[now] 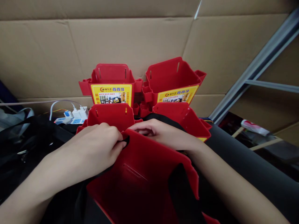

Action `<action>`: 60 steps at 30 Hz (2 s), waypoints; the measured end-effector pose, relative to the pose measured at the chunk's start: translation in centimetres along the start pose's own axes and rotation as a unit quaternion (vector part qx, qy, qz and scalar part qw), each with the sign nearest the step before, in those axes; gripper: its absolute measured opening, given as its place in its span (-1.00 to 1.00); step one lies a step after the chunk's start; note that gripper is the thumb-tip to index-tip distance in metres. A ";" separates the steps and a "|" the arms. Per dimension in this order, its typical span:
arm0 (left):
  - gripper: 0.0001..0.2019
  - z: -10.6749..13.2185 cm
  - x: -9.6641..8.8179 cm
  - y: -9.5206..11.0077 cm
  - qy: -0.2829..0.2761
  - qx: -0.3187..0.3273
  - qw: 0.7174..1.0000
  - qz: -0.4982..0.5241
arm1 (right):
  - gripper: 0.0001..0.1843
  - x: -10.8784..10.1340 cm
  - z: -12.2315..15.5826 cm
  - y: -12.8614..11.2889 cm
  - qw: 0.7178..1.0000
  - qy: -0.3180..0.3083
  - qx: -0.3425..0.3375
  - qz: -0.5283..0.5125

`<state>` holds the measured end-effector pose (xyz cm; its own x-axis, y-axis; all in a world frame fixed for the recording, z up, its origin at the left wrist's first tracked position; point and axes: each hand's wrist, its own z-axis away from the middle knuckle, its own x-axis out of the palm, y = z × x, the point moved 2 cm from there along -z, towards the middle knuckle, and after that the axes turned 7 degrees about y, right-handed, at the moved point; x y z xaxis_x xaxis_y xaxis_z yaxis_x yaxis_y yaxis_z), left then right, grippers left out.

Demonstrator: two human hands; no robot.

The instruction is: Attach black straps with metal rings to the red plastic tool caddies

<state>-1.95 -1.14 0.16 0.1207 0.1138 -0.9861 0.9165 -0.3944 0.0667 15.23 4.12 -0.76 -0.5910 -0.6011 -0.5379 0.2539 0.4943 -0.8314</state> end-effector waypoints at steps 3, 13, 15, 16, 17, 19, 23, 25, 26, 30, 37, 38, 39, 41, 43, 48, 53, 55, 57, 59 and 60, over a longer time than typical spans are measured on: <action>-0.66 -0.3 0.1 0.8 0.004 -0.009 1.000 -0.013 | -0.69 0.1 -0.2 0.2 0.999 0.017 -0.012 0.049; -0.76 -0.4 -0.1 0.4 -0.019 0.025 1.000 0.001 | -0.81 -3.0 0.2 0.5 0.882 0.225 -0.075 0.407; -0.76 -0.2 0.0 0.2 -0.011 0.028 1.000 -0.006 | -0.79 -4.6 0.8 0.6 0.837 0.279 -0.031 0.469; -0.76 -0.2 0.1 0.2 -0.007 0.026 1.000 -0.008 | -0.77 -5.4 1.2 0.6 0.813 0.306 -0.001 0.496; -0.75 -0.2 0.1 0.2 -0.006 0.025 1.000 -0.009 | -0.75 -6.1 1.5 0.7 0.789 0.329 0.035 0.517; -0.75 -0.2 0.3 0.2 0.000 0.025 1.000 -0.008 | -0.71 -7.2 2.1 0.7 0.752 0.363 0.105 0.540; -0.76 -0.4 0.5 0.4 0.016 0.026 1.000 -0.004 | -0.66 -6.1 2.2 0.0 0.805 0.299 0.011 0.513; -0.77 -0.4 0.5 0.5 0.018 0.019 1.000 -0.007 | -0.61 -4.1 1.9 -0.5 0.853 0.190 -0.111 0.472; -0.77 -0.4 0.4 0.6 0.019 0.016 1.000 -0.010 | -0.60 -3.0 1.7 -0.6 0.868 0.141 -0.149 0.453; -0.78 -0.6 0.1 0.8 0.019 0.011 0.999 -0.028 | -0.67 -0.3 0.5 -0.4 0.880 0.075 -0.196 0.427; -0.83 -0.6 0.2 0.2 0.004 0.009 0.999 -0.037 | -0.80 -3.8 0.6 0.4 0.753 0.243 -0.141 0.595; -0.84 -0.6 0.3 0.1 -0.003 0.012 0.999 -0.030 | -0.81 -5.0 1.0 0.5 0.725 0.279 -0.107 0.620; -0.84 -0.6 0.3 0.0 -0.008 0.015 1.000 -0.023 | -0.82 -6.0 1.5 0.5 0.702 0.310 -0.070 0.638; -0.85 -0.5 0.4 0.0 -0.010 0.016 1.000 -0.011 | -0.82 -7.5 2.4 0.5 0.677 0.344 -0.015 0.650; -0.88 -0.4 0.4 0.0 -0.002 0.012 1.000 -0.004 | -0.80 -7.6 2.8 0.2 0.702 0.334 -0.017 0.629; -0.93 0.5 -0.1 0.6 0.045 0.017 0.999 0.024 | -0.56 -3.1 1.6 -0.5 0.858 0.151 -0.183 0.457; -0.73 2.3 -0.6 3.4 0.058 0.117 0.989 0.070 | -0.71 0.1 0.2 0.3 0.890 0.081 -0.226 0.387; -0.63 2.8 -0.4 4.8 0.077 0.159 0.984 0.035 | -0.79 0.2 -0.1 0.7 0.882 0.074 -0.221 0.409; -0.68 2.9 0.0 5.6 0.068 0.185 0.980 0.000 | -0.78 -0.2 -0.3 1.0 0.869 0.091 -0.208 0.440; -0.77 2.9 0.3 5.5 0.053 0.189 0.981 0.000 | -0.77 -1.2 -0.2 1.2 0.849 0.130 -0.192 0.476; -0.76 2.9 0.3 5.2 0.058 0.176 0.982 0.020 | -0.77 -1.8 -0.1 1.2 0.835 0.150 -0.178 0.498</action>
<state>1.73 -5.75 -0.19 0.2156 0.1858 -0.9586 0.7234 -0.6898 0.0290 16.50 5.91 -0.81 -0.4017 0.3776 -0.8343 0.5212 0.8434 0.1308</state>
